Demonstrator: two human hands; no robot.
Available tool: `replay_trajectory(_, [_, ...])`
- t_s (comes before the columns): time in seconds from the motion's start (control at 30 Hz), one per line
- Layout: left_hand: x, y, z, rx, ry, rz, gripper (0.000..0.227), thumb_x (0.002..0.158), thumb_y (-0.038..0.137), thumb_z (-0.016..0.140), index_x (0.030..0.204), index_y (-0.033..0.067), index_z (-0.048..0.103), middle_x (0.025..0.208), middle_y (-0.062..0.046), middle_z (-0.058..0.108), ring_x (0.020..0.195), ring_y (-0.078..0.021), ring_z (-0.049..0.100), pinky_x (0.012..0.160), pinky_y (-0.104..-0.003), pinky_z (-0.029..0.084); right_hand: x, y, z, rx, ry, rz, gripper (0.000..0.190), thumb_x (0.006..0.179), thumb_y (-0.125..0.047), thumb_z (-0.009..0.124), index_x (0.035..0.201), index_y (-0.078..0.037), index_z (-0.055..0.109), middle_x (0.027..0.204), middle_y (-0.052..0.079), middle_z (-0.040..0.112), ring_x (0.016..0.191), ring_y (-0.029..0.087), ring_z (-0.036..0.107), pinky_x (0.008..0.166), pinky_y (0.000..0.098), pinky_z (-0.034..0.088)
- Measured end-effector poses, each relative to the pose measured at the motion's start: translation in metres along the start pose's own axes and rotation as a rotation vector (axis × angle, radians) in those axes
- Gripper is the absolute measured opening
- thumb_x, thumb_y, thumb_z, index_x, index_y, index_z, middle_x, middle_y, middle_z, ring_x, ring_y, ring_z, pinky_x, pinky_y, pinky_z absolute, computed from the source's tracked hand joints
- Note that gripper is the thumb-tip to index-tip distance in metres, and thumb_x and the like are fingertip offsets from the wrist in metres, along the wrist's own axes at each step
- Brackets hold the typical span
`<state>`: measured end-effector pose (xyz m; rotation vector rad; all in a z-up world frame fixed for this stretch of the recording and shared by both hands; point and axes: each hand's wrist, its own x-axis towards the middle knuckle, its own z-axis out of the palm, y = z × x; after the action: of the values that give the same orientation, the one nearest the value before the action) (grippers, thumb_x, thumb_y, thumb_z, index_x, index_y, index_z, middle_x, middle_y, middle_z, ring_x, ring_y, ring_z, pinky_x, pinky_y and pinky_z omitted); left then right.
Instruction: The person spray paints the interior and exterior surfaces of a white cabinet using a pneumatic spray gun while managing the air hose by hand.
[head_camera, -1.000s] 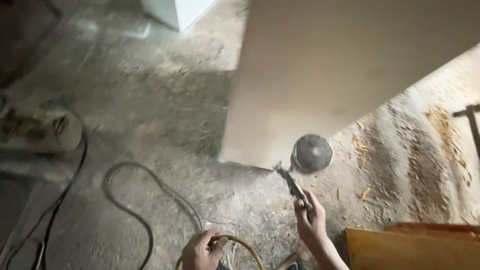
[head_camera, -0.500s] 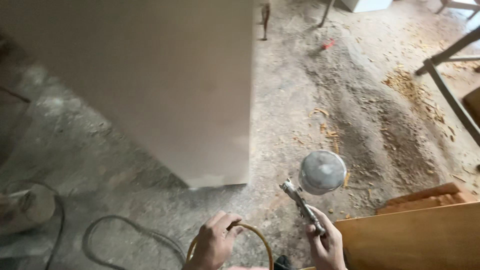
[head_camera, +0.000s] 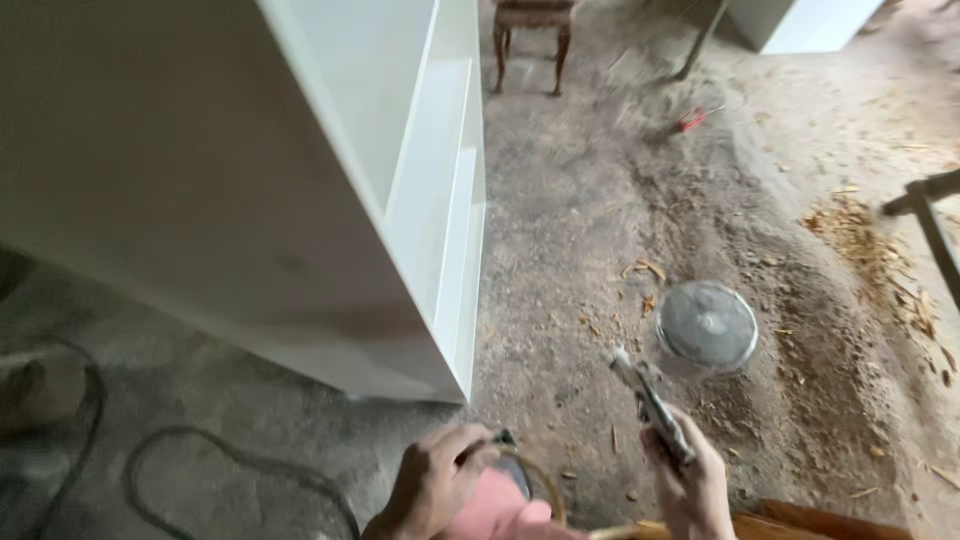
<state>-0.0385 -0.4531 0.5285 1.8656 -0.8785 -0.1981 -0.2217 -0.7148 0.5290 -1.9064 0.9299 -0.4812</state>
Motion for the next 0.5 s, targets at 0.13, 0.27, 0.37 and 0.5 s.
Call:
replay_trajectory(0.13, [0.052,-0.003,0.031,-0.012,0.006,-0.034,0.016,0.085,0.011,0.078,0.099,0.0058,0.072,0.086,-0.012,0.073,0.078,-0.0302,0.071,0.067,-0.039,0.056,0.07,-0.007,-0.01,-0.096,-0.061,0.014,0.033,0.093,-0.012,0.07,0.126,-0.005,0.067,0.082,0.003,0.064,0.073,0.011,0.053,0.065,0.0272,0.046])
replay_trajectory(0.27, [0.12,-0.002,0.038,0.017,0.024,-0.136,0.015,0.086,0.012,0.077,0.099,0.0053,0.071,0.086,-0.011,0.072,0.076,-0.0274,0.072,0.065,-0.038,0.057,0.154,-0.015,-0.009,-0.145,-0.18,0.059,0.033,0.092,-0.013,0.07,0.124,-0.006,0.068,0.08,0.002,0.065,0.07,0.011,0.054,0.062,0.0278,0.047])
replay_trajectory(0.37, [0.146,-0.003,0.037,0.067,0.127,-0.177,0.015,0.086,0.01,0.078,0.099,0.0043,0.074,0.088,-0.012,0.073,0.079,-0.0302,0.072,0.066,-0.038,0.056,0.227,-0.014,0.006,-0.105,-0.257,-0.014,0.024,0.096,-0.017,0.07,0.116,-0.004,0.071,0.077,0.003,0.062,0.072,0.01,0.051,0.063,0.0274,0.046])
replay_trajectory(0.5, [0.163,-0.016,0.063,0.103,0.281,-0.426,0.018,0.087,0.014,0.076,0.102,0.0046,0.073,0.09,-0.01,0.074,0.073,-0.024,0.073,0.06,-0.035,0.058,0.327,-0.005,0.024,0.023,-0.439,0.033,0.025,0.094,-0.022,0.069,0.111,-0.004,0.071,0.075,0.0,0.06,0.067,0.009,0.05,0.057,0.027,0.042])
